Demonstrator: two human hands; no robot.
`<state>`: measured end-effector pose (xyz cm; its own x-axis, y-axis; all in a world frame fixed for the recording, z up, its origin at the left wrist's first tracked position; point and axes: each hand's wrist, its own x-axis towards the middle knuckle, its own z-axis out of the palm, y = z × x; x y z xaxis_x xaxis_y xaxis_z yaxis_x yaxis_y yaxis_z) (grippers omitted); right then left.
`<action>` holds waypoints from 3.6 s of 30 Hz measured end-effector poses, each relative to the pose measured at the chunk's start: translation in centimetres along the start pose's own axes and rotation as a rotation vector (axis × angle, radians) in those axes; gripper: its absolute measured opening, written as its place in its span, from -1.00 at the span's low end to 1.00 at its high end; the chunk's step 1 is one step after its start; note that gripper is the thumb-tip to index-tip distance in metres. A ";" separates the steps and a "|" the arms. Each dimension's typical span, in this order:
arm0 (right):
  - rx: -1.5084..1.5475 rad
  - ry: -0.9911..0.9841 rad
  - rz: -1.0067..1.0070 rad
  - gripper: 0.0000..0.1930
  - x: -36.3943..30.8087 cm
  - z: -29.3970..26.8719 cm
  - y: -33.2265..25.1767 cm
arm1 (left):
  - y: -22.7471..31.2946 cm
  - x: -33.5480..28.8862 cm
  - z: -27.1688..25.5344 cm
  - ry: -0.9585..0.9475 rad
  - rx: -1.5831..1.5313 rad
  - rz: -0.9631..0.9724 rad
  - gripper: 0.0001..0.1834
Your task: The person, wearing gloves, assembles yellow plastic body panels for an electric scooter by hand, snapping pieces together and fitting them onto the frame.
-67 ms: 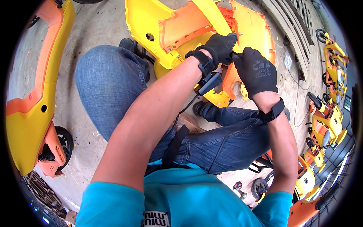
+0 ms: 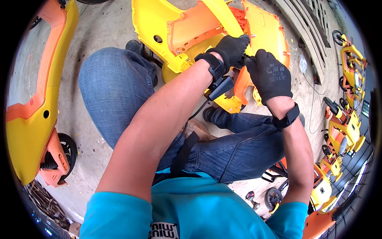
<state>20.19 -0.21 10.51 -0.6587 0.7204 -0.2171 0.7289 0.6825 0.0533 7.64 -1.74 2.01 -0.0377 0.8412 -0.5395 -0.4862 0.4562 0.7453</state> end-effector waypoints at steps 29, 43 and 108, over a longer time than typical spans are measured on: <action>-0.119 0.111 -0.359 -0.80 1.4 -0.7 0.1 | -0.7 1.0 -0.3 -0.072 0.046 0.003 -0.76; -0.110 0.055 -0.279 -0.80 1.5 -1.2 -0.2 | -0.6 0.8 -0.1 -0.086 0.029 0.113 -0.51; -0.163 0.163 -0.331 -0.76 1.3 0.2 0.6 | -0.3 1.0 -0.3 -0.111 0.080 0.047 -0.67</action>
<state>19.84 1.08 10.12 -0.8835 0.4592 -0.0921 0.4416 0.8823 0.1630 7.52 -1.11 1.12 0.0403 0.8871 -0.4599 -0.4144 0.4336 0.8001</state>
